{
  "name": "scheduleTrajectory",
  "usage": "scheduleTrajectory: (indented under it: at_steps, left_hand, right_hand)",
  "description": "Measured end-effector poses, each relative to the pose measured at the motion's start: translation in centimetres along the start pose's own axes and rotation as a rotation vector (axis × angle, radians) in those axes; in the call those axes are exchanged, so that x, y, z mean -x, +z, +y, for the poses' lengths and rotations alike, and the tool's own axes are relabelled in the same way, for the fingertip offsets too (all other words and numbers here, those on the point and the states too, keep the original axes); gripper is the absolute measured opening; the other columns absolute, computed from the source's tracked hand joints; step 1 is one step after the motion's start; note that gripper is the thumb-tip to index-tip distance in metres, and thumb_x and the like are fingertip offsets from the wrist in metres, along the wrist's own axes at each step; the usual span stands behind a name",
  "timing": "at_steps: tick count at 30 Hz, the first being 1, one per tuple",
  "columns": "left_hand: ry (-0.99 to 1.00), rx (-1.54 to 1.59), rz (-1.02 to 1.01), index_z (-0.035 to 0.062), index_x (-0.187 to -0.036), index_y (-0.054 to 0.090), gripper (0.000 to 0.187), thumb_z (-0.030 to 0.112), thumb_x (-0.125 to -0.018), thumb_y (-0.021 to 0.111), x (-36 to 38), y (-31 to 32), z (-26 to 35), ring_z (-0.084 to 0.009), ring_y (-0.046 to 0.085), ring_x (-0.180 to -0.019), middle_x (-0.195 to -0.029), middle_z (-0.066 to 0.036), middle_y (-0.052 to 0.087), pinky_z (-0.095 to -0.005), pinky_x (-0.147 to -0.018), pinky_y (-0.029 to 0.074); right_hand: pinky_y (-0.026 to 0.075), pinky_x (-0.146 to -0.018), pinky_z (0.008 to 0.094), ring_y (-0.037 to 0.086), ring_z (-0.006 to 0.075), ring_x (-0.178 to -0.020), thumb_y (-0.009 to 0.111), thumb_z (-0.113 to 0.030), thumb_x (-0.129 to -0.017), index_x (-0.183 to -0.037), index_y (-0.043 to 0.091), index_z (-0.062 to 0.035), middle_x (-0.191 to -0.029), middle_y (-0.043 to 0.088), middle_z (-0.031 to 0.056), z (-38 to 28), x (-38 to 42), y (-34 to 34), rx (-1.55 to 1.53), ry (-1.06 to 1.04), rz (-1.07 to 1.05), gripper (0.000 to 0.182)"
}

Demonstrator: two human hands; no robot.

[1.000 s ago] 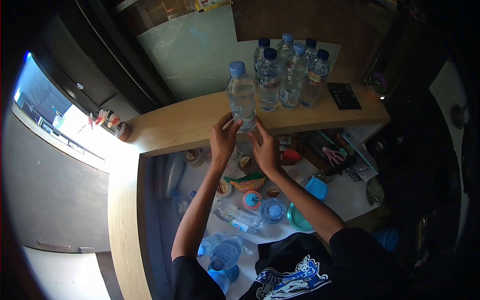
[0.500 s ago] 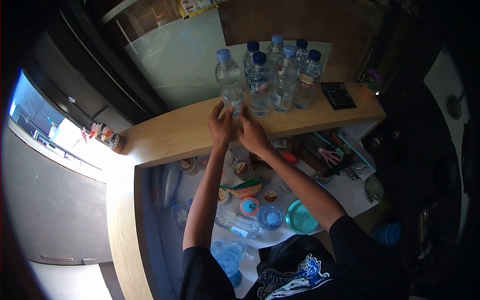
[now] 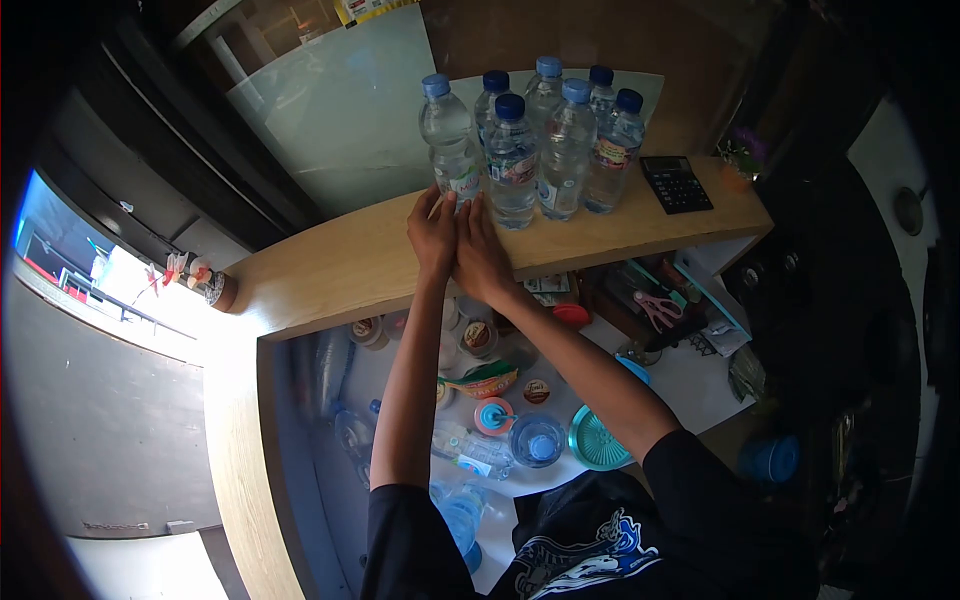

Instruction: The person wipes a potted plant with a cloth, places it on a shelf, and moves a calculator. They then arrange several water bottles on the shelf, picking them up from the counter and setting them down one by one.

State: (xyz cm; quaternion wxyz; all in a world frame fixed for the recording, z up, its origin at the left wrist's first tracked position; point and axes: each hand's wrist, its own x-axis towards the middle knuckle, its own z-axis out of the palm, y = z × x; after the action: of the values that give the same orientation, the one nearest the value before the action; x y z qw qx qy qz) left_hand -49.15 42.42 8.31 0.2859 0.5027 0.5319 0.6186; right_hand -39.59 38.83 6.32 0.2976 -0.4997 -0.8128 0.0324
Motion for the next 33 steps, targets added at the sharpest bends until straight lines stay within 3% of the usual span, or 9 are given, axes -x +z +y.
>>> scheduleTrajectory:
  at_steps: [7, 14, 17, 21, 23, 25, 27, 29, 33]
  left_hand:
    - [0.043, -0.136, -0.076, -0.0050, -0.133, 0.060, 0.050, 0.028, -0.095, 0.067, -0.6, -0.1, -0.8, -0.0273, 0.071, -0.105, -0.116, -0.023, 0.071, -0.0348, -0.092, 0.053]
    - [-0.147, -0.243, -0.521, -0.0063, -0.133, 0.060, 0.057, 0.036, -0.096, 0.066, 2.8, -7.1, 1.4, -0.0295, 0.067, -0.114, -0.124, -0.022, 0.069, -0.0348, -0.100, 0.049]
    - [-0.219, -0.381, -0.565, -0.0069, -0.132, 0.060, 0.057, 0.038, -0.098, 0.065, 8.8, -12.1, 9.6, -0.0285, 0.065, -0.118, -0.128, -0.021, 0.067, -0.0345, -0.102, 0.048]
    - [-0.264, -0.340, -0.411, 0.0006, -0.136, 0.060, 0.050, 0.037, -0.102, 0.061, 17.5, -20.1, 14.7, -0.0223, 0.063, -0.120, -0.128, -0.014, 0.068, -0.0330, -0.102, 0.048]
    - [-0.274, -0.294, -0.299, 0.0014, -0.134, 0.062, 0.047, 0.036, -0.102, 0.060, 22.5, -24.0, 17.0, -0.0215, 0.063, -0.121, -0.127, -0.014, 0.068, -0.0338, -0.103, 0.048]
    - [-0.354, -0.307, -0.110, 0.0024, -0.133, 0.063, 0.044, 0.033, -0.103, 0.059, 27.8, -27.0, 17.7, -0.0219, 0.062, -0.122, -0.127, -0.013, 0.068, -0.0339, -0.104, 0.047]
    - [-0.406, -0.302, 0.076, 0.0029, -0.132, 0.063, 0.041, 0.031, -0.103, 0.059, 32.9, -29.1, 17.7, -0.0223, 0.062, -0.122, -0.127, -0.013, 0.068, -0.0340, -0.105, 0.046]
    - [-0.466, -0.272, 0.269, 0.0020, -0.132, 0.062, 0.038, 0.027, -0.103, 0.059, 37.8, -29.8, 16.5, -0.0236, 0.062, -0.122, -0.125, -0.013, 0.069, -0.0343, -0.106, 0.045]
    - [-0.499, -0.175, 0.576, -0.0007, -0.146, 0.044, 0.047, 0.012, -0.103, 0.055, 44.8, -26.1, 15.4, -0.0254, 0.051, -0.135, -0.144, -0.017, 0.054, -0.0358, -0.112, 0.039]
  right_hand:
    - [0.020, -0.123, 0.0489, 0.019, 0.0519, -0.147, 0.061, -0.017, -0.089, -0.146, 0.021, 0.0213, -0.152, 0.017, 0.0457, 0.2, -0.4, 0.4, -0.021, 0.001, 0.078, 0.079]
    - [0.041, -0.112, 0.0440, 0.049, 0.0423, -0.133, 0.061, -0.005, -0.084, -0.138, 0.048, 0.0111, -0.140, 0.051, 0.0320, 2.3, 1.3, 0.2, -0.355, -0.069, 0.182, 0.057]
    - [0.043, -0.110, 0.0405, 0.053, 0.0373, -0.131, 0.058, -0.007, -0.090, -0.134, 0.057, 0.0054, -0.138, 0.056, 0.0263, 2.6, 2.3, -1.1, -0.371, -0.092, 0.070, 0.046]
    - [0.043, -0.109, 0.0373, 0.058, 0.0355, -0.127, 0.066, -0.028, -0.095, -0.131, 0.060, 0.0047, -0.132, 0.061, 0.0256, 1.0, 4.8, -8.3, -0.194, 0.020, -0.371, 0.049]
    - [0.049, -0.099, 0.0399, 0.063, 0.0389, -0.118, 0.064, -0.028, -0.096, -0.124, 0.065, 0.0047, -0.121, 0.067, 0.0257, -0.3, 7.6, -11.8, -0.293, -0.088, -0.266, 0.043]
    - [0.049, -0.100, 0.0390, 0.066, 0.0338, -0.117, 0.067, -0.024, -0.096, -0.126, 0.064, 0.0038, -0.123, 0.068, 0.0228, -1.7, 10.7, -14.3, -0.482, 0.097, -0.273, 0.042]
    - [0.049, -0.101, 0.0382, 0.067, 0.0284, -0.116, 0.067, -0.016, -0.095, -0.127, 0.065, 0.0029, -0.123, 0.070, 0.0191, -6.6, 13.8, -18.4, -0.624, 0.099, -0.248, 0.037]
    - [0.049, -0.101, 0.0373, 0.067, 0.0274, -0.115, 0.068, -0.011, -0.093, -0.127, 0.065, 0.0021, -0.122, 0.071, 0.0174, -10.6, 16.7, -19.9, -0.707, -0.020, -0.274, 0.036]
    - [0.051, -0.098, 0.0349, 0.069, 0.0263, -0.112, 0.065, -0.006, -0.093, -0.126, 0.066, -0.0001, -0.119, 0.072, 0.0158, -17.4, 20.4, -17.6, -0.787, -0.257, -0.503, 0.034]
